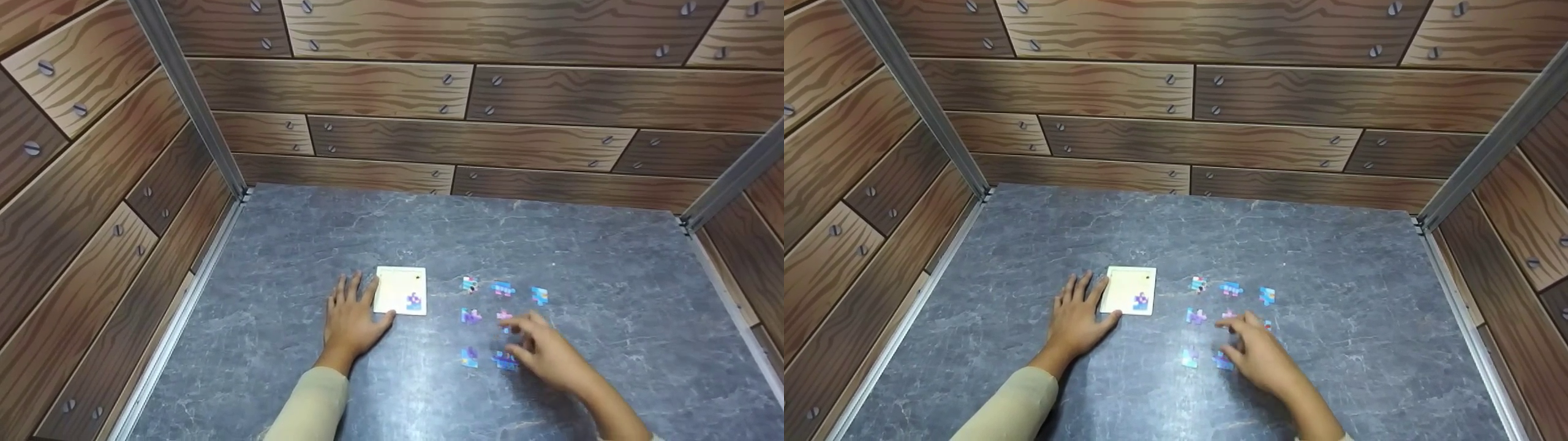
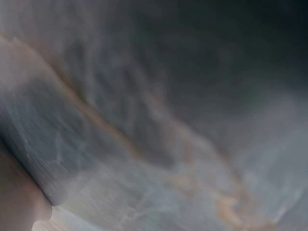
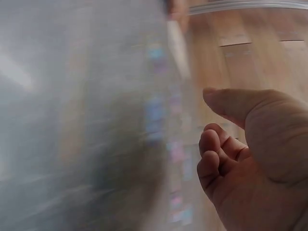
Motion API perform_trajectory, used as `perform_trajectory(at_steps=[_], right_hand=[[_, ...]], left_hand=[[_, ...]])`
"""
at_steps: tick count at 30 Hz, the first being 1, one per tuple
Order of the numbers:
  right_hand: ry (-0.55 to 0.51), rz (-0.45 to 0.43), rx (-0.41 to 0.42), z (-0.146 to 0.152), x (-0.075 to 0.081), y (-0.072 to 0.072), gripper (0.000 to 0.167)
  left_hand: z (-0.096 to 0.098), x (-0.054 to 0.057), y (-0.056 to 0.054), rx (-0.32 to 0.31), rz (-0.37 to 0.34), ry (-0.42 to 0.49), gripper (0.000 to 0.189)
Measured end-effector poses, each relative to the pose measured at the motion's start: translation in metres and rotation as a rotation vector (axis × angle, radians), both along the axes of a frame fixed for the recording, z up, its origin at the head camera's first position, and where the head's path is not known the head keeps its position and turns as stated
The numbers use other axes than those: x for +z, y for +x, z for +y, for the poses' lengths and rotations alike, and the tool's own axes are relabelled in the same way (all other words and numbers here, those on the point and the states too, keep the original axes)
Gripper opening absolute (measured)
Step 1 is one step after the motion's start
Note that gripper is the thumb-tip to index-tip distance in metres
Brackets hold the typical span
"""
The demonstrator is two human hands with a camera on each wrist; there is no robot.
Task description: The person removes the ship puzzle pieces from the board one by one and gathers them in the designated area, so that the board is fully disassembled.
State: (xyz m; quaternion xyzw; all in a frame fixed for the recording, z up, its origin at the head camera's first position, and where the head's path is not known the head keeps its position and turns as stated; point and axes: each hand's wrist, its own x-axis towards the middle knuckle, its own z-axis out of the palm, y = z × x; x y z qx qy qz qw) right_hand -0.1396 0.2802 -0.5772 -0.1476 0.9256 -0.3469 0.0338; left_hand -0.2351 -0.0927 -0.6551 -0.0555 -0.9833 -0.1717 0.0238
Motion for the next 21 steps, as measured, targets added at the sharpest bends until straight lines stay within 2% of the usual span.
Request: perform_trajectory(at_steps=[4,9,16,21], right_hand=[[-0.009,-0.017,-0.015,-0.012,0.022,-0.012,0.043],[-0.01,0.009,0.016,-0.034,0.03,-0.027,0.044],[-0.032,-0.013,0.063,-0.075,0.028,-0.051,0.048],[-0.066,-0.055,0.066,-0.106,0.014,-0.073,0.047]], left_hand=[[0.0,-0.001,-0.001,-0.001,0.0,-0.006,0.085],[0.0,-0.001,-0.002,0.004,-0.006,-0.013,0.085],[0.001,0.0,-0.003,0.006,0.004,-0.014,0.085],[0.001,-0.001,-0.002,0.009,0.004,-0.027,0.085]])
